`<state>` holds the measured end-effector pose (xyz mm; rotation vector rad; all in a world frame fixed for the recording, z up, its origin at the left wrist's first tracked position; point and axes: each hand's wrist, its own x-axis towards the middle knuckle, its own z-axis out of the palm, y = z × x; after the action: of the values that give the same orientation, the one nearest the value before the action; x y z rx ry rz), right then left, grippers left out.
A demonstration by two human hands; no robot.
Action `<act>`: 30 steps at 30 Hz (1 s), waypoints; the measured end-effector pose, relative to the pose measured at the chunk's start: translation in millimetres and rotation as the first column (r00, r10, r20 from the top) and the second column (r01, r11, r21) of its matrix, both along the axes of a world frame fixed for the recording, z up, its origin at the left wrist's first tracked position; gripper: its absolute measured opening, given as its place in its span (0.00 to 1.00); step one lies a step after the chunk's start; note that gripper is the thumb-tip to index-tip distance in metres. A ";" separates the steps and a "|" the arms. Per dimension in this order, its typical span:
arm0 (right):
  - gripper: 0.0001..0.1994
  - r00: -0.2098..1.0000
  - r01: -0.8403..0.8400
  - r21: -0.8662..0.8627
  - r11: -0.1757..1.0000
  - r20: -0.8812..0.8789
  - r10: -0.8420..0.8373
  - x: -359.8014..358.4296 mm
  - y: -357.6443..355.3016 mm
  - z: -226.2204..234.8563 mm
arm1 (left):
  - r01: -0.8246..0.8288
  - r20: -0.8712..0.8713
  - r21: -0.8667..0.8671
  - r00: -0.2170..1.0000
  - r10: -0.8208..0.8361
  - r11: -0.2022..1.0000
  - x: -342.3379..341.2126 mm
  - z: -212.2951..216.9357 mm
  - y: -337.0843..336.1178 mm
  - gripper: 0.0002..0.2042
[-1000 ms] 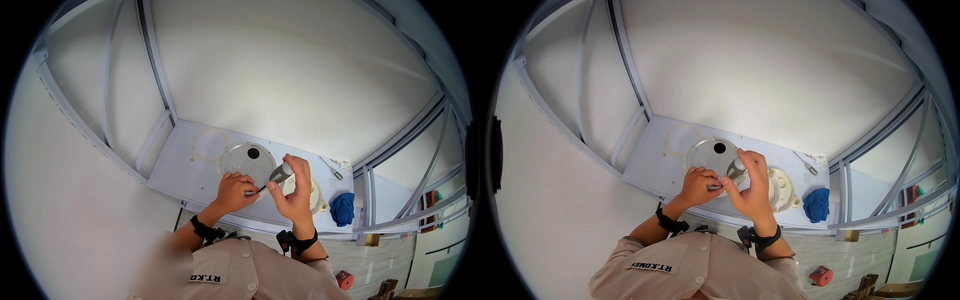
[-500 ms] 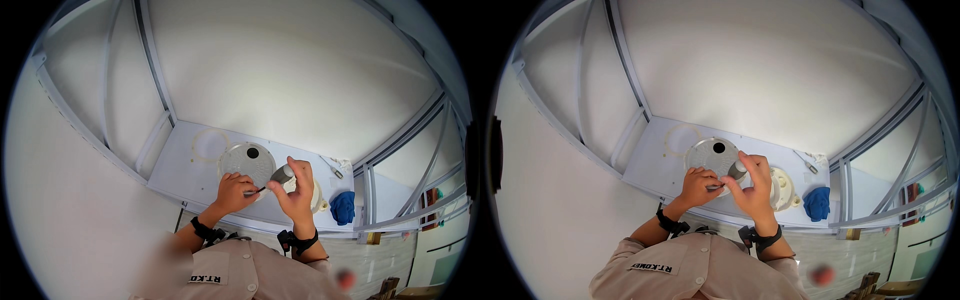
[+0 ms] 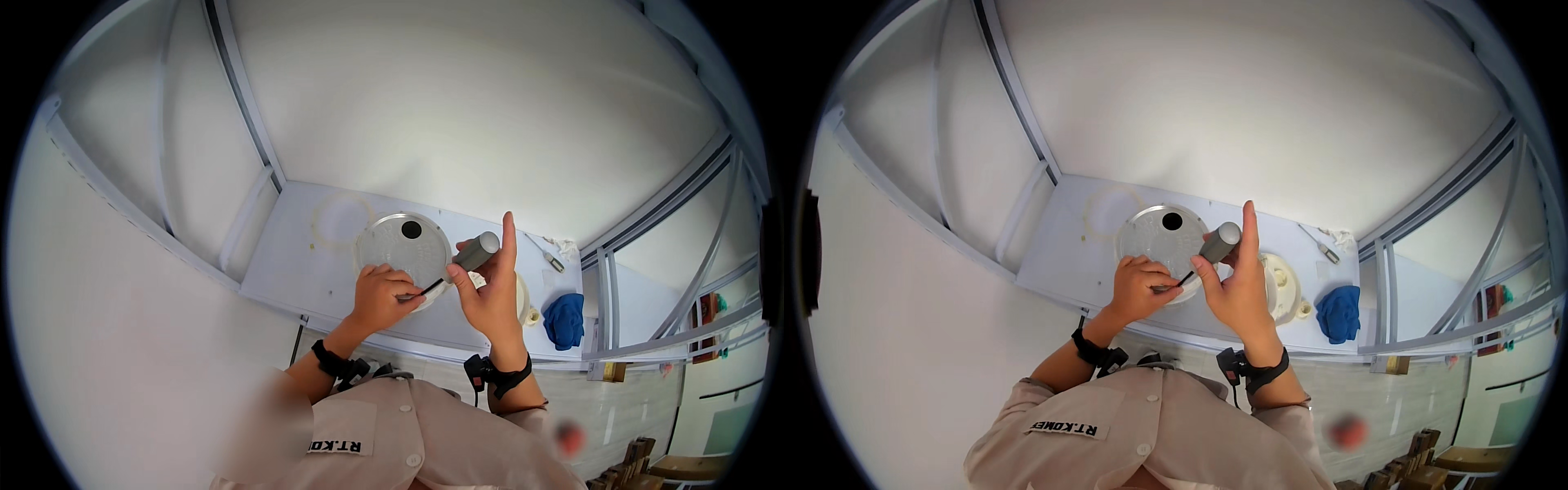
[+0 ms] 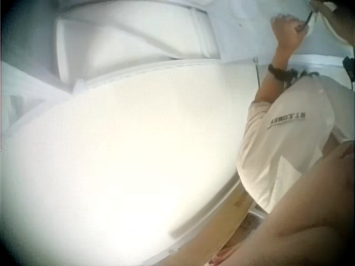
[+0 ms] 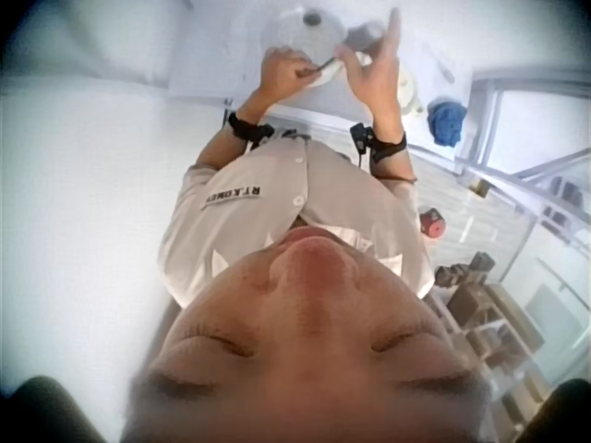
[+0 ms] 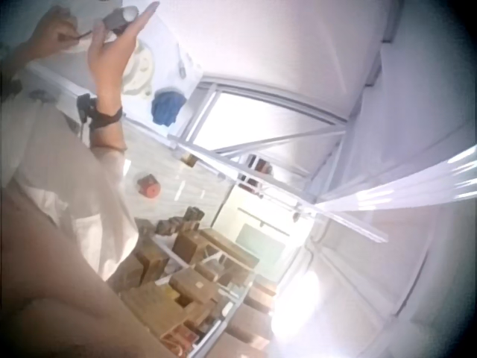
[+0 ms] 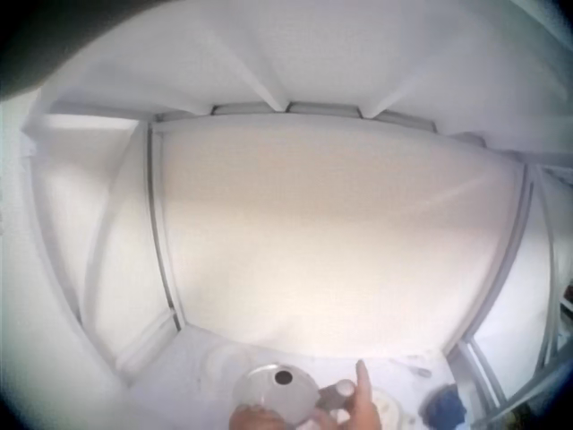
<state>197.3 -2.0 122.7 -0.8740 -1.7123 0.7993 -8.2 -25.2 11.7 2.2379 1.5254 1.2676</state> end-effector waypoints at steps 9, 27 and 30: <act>0.48 0.979 -0.204 0.017 0.979 0.016 0.203 2.5 3.4 2.3 | 0.004 0.022 -0.047 1.000 -0.003 0.999 1.8 5.7 0.4 0.07; 0.46 0.924 0.097 0.086 0.992 -0.379 -0.058 24.2 13.7 -5.8 | 0.042 0.076 -0.045 0.996 -0.039 0.998 -3.6 6.7 -0.1 0.05; 0.46 0.885 0.163 0.040 0.986 -0.447 -0.128 27.8 17.3 -12.3 | 0.052 0.030 -0.035 0.998 -0.051 0.998 -3.5 8.0 -0.5 0.06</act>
<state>225.1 15.3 110.3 -0.6931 -1.2502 0.7578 -11.7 -25.7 19.8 2.2124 1.4593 1.2428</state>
